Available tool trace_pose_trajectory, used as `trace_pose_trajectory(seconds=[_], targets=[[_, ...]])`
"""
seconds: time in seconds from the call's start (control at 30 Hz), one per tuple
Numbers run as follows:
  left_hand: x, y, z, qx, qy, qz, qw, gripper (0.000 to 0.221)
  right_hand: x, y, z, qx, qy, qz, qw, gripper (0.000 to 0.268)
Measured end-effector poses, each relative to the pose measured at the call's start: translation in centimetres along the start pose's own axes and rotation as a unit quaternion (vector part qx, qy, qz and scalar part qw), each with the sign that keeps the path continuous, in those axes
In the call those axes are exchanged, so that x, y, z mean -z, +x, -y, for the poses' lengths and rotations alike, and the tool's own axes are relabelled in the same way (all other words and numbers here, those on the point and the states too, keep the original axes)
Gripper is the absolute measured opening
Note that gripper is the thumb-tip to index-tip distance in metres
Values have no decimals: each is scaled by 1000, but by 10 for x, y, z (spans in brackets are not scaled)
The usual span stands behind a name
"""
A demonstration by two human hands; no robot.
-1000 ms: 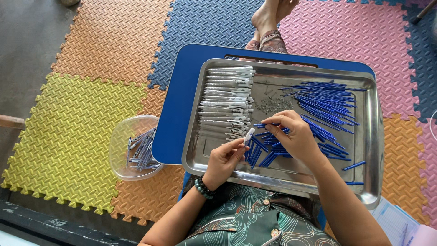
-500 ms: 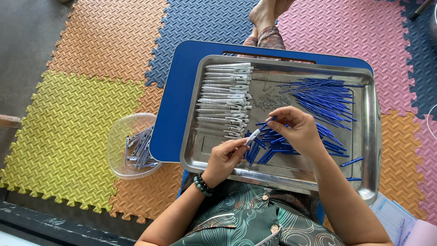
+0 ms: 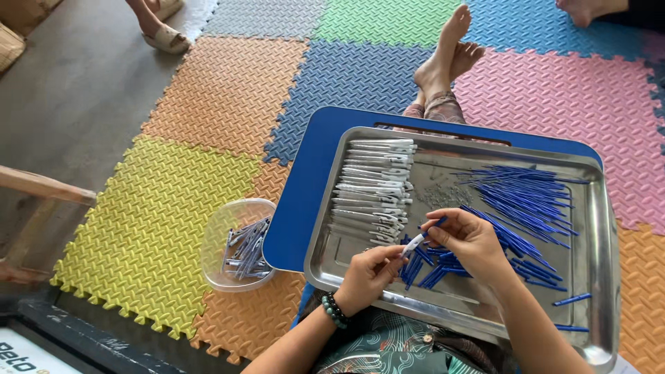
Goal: The person assembles ink cartridges by picking up a blue plastic tube, placing a white component onto its end, and then setting the finished assembly onto a tray with other completed items.
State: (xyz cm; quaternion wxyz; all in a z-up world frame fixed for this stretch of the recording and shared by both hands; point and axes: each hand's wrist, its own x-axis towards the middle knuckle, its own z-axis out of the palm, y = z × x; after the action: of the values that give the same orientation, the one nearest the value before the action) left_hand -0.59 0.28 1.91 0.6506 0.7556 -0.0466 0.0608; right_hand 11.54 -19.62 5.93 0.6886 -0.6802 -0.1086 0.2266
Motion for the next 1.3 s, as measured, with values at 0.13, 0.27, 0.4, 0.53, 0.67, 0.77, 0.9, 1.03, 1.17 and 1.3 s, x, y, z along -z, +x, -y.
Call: trace_pose_trajectory(seconds=[0.13, 0.27, 0.4, 0.53, 0.67, 0.77, 0.9, 1.03, 1.17, 1.3], targets=[[0, 2, 0, 5, -5, 4, 1000, 29, 1, 3, -3, 8, 0, 8, 1000, 31], [-1, 2, 3, -14, 0, 3, 1000, 29, -3, 2, -1, 13, 13, 3, 1000, 38], [-1, 1, 4, -19, -15, 3, 1000, 28, -3, 3, -13, 41, 28, -15, 999, 31], [1, 1, 0, -5, -9, 7, 1000, 29, -3, 3, -10, 39, 18, 6, 999, 29], [0, 1, 2, 8, -21, 1, 1000, 29, -4, 5, -15, 27, 15, 3, 999, 26], [1, 4, 0, 9, -21, -1, 1000, 29, -5, 6, -11, 26, 25, -4, 999, 23], [0, 1, 5, 8, -29, 3, 1000, 29, -3, 5, -15, 15, 45, 8, 999, 23], [0, 1, 4, 24, -40, 8, 999, 31, -5, 4, -9, -1, 30, -4, 1000, 26], [-5, 1, 11, 16, -56, -7, 998, 31, -7, 5, -16, 32, 37, -29, 998, 26], [-8, 0, 16, 3, -52, -29, 998, 25, -6, 6, -21, 59, 59, -60, 995, 30]])
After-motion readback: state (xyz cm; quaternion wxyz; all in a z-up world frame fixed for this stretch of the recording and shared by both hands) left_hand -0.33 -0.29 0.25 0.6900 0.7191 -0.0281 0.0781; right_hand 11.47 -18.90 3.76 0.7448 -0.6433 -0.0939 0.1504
